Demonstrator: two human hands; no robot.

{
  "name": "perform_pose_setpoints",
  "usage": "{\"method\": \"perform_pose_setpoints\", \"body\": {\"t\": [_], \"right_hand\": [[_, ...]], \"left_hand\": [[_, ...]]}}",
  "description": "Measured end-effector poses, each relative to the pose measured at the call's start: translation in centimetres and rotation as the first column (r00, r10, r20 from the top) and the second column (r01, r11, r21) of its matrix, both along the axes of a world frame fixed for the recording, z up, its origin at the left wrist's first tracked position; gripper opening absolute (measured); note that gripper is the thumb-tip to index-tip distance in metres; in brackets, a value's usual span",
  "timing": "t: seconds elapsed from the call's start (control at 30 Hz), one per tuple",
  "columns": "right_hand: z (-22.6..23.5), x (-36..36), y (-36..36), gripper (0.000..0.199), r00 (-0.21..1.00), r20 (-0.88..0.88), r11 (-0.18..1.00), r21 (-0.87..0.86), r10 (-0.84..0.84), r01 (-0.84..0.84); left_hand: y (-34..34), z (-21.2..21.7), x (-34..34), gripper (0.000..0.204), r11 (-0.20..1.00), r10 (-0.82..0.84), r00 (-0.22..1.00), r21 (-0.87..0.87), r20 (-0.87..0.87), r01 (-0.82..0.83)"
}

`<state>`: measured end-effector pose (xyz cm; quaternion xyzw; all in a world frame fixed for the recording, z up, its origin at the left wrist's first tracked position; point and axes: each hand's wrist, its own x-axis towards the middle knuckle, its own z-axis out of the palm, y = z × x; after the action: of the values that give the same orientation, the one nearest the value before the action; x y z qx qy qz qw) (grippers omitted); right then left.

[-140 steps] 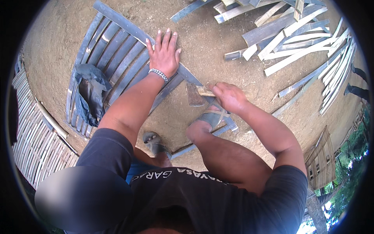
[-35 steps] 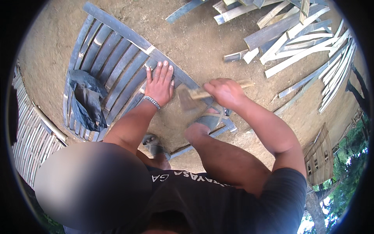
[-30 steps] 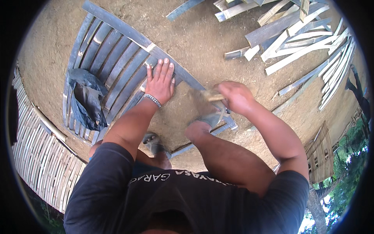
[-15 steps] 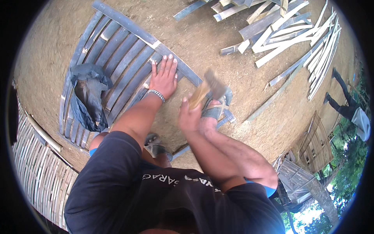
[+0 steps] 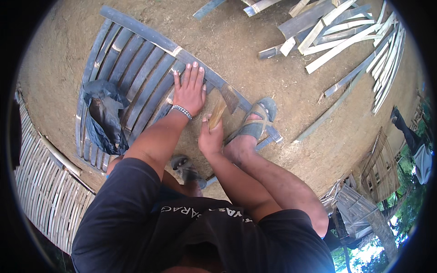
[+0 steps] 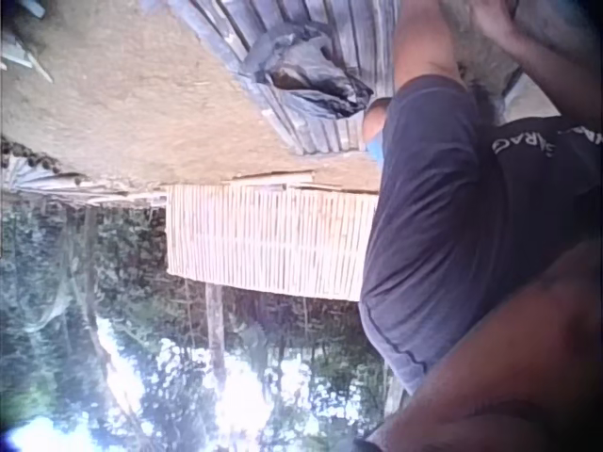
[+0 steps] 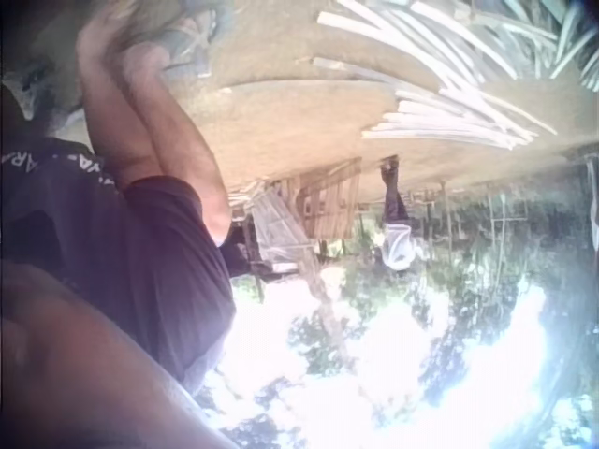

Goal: The person aligns bamboo slats onto a wooden frame and trims the excess length using a hatchet.

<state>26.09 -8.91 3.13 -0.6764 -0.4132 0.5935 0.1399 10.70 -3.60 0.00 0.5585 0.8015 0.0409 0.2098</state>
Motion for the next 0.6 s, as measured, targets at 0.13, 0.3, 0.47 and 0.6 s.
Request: {"method": "perform_pose_setpoints", "body": {"t": [0.13, 0.3, 0.47, 0.6], "right_hand": [[0.3, 0.1, -0.6, 0.026, 0.985, 0.098, 0.98, 0.127, 0.142, -0.154], [2.9, -0.7, 1.2, 0.026, 1.0, 0.002, 1.0, 0.025, 0.009, -0.01], [1.3, -0.5, 2.9, 0.022, 0.982, 0.062, 0.961, 0.208, 0.176, -0.185], [2.3, -1.5, 3.9, 0.025, 0.982, 0.125, 0.973, 0.164, 0.145, -0.165]], "left_hand": [[-0.2, -0.3, 0.2, 0.065, 1.0, -0.001, 1.0, -0.009, -0.004, 0.001], [-0.1, -0.2, 0.0, 0.066, 1.0, -0.005, 1.0, -0.031, -0.009, 0.004], [-0.1, -0.5, 0.2, 0.067, 0.999, -0.011, 1.0, -0.036, -0.016, 0.01], [-0.3, -0.4, 0.3, 0.067, 1.0, 0.003, 1.0, 0.003, -0.006, -0.003]]}}
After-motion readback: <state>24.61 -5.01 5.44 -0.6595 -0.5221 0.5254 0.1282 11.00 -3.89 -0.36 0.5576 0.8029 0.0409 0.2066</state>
